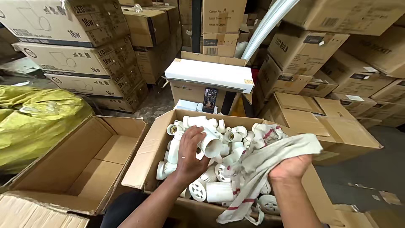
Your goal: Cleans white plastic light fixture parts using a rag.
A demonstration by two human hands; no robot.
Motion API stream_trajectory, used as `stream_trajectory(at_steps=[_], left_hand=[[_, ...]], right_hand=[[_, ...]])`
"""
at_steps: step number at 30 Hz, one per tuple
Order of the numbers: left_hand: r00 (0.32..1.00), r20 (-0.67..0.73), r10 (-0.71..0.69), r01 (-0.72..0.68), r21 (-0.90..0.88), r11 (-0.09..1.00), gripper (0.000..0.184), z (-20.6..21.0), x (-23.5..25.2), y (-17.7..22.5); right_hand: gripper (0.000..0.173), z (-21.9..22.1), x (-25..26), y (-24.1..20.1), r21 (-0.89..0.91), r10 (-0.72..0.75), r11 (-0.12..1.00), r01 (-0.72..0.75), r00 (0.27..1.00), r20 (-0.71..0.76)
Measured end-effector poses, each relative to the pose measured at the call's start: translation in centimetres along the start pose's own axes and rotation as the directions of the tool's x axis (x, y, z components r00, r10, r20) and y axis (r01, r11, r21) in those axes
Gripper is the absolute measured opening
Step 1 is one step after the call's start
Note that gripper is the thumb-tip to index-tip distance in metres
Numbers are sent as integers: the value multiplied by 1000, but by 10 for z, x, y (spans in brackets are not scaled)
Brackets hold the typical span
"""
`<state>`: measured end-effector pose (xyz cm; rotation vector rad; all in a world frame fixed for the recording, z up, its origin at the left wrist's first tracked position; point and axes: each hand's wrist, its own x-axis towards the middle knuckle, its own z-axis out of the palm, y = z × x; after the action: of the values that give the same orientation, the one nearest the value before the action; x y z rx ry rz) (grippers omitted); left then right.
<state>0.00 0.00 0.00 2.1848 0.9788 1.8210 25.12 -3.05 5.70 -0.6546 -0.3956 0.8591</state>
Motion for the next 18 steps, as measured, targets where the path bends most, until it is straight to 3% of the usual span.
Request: stream_trajectory(at_steps=[2, 5, 8, 10, 12, 15, 18], left_hand=[[997, -35, 74, -71, 81, 994, 42, -1, -1, -1], [977, -53, 208, -202, 113, 973, 33, 1, -3, 1], [949, -32, 314, -310, 94, 946, 27, 4, -6, 4], [933, -30, 358, -355, 76, 932, 28, 8, -10, 6], [939, -43, 341, -337, 79, 938, 40, 11, -15, 4], [978, -114, 172, -164, 78, 983, 86, 14, -15, 1], [988, -156, 17, -11, 38, 999, 89, 12, -8, 5]], right_hand=[[58, -1, -14, -2, -37, -46, 998, 52, 989, 138], [47, -13, -39, 8, -238, -85, 945, 224, 871, 483], [23, -16, -59, 13, -464, -42, 703, 539, 683, 730], [22, -6, -67, 18, -548, 54, 553, 628, 629, 776], [18, -4, -68, 30, -586, 41, 570, 575, 693, 720], [19, -4, -65, 44, -600, -94, 605, 524, 795, 600], [23, -5, -62, 54, -547, -185, 657, 519, 814, 551]])
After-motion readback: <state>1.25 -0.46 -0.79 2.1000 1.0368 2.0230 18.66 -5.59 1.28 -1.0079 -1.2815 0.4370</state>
